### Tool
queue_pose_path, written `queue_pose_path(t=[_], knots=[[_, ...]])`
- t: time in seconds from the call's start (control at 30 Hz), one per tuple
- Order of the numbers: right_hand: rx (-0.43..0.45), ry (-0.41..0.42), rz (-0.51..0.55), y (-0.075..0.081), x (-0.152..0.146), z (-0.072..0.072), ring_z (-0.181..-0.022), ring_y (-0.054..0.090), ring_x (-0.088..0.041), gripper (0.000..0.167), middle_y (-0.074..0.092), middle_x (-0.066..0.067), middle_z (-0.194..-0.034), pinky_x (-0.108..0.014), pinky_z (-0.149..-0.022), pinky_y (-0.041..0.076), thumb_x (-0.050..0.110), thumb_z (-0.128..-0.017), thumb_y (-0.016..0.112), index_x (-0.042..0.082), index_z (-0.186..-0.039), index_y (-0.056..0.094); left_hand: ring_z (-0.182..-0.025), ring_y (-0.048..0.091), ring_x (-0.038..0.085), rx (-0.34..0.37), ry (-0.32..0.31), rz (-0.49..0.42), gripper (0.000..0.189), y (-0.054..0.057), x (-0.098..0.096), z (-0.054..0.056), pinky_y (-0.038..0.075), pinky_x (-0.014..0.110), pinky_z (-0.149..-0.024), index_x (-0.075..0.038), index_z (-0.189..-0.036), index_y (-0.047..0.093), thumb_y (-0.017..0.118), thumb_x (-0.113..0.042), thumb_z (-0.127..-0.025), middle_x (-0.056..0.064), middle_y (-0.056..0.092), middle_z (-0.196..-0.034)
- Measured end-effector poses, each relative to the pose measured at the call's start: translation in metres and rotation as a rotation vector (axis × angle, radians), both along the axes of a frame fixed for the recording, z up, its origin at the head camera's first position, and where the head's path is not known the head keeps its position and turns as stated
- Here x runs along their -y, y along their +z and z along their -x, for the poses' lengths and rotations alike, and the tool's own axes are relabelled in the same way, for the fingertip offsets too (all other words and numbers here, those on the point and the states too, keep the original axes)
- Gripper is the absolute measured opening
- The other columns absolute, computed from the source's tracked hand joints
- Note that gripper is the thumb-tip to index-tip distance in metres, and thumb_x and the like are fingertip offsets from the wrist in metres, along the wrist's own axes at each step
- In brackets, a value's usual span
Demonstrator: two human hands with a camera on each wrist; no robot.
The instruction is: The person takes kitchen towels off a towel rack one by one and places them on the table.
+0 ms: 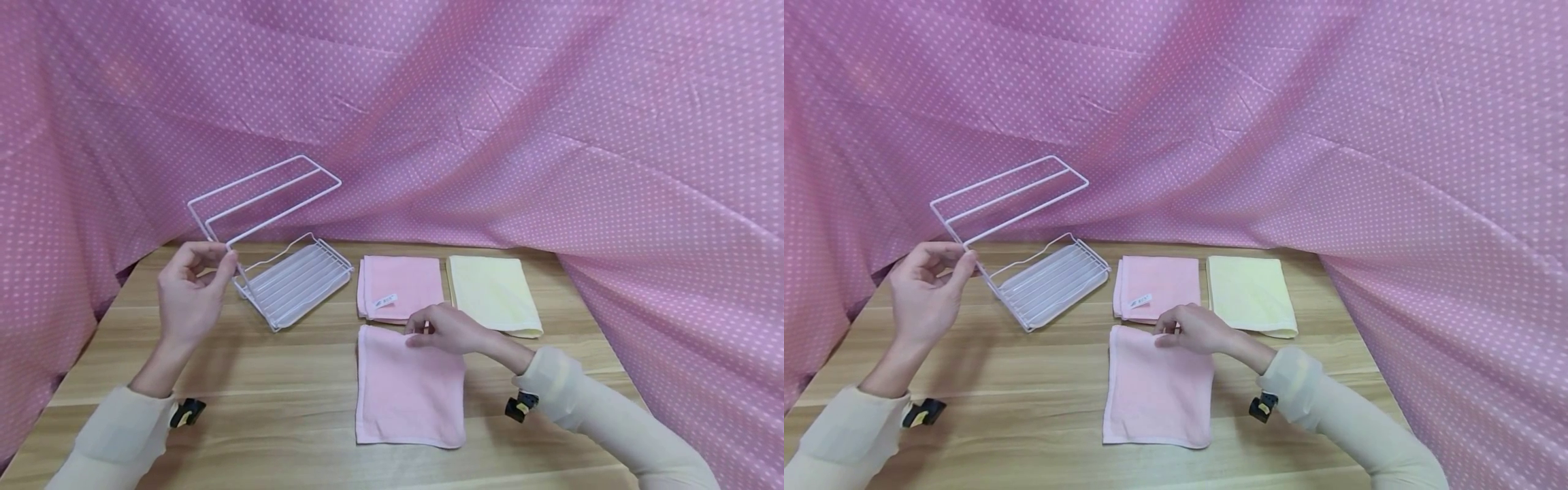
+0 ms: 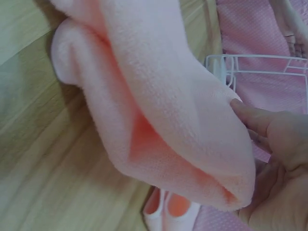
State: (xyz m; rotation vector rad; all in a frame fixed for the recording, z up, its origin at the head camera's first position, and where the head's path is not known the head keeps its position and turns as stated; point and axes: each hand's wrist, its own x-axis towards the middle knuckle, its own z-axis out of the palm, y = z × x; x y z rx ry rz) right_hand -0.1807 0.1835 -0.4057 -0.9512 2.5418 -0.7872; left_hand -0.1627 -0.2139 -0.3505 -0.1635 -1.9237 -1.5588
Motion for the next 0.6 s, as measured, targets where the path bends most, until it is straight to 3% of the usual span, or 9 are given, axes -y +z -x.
queue_pose_path(t=[0.37, 0.6], knots=[[-0.098, -0.046, -0.059, -0.02, 0.001, 0.009, -0.076, 0.059, -0.001, 0.011, 0.079, 0.005, -0.091, -0.016, -0.069, 0.052, 0.024, -0.099, 0.075, 0.016, -0.104, 0.08, -0.077, 0.068, -0.004, 0.006, 0.003, 0.002, 0.026, 0.001, 0.0, 0.0, 0.062, 0.008, -0.069, -0.018, -0.097, 0.07, 0.071, 0.008, -0.095, -0.02, 0.071, -0.089], [-0.106, -0.045, -0.059, -0.033, 0.003, 0.013, -0.089, 0.073, -0.01, 0.01, 0.082, 0.002, -0.1, -0.02, -0.077, 0.059, 0.022, -0.099, 0.075, 0.016, -0.105, 0.081, -0.077, 0.068, -0.004, 0.005, 0.004, -0.002, 0.026, 0.001, 0.0, 0.0, 0.062, 0.008, -0.07, -0.018, -0.097, 0.07, 0.071, 0.008, -0.094, -0.021, 0.071, -0.088]])
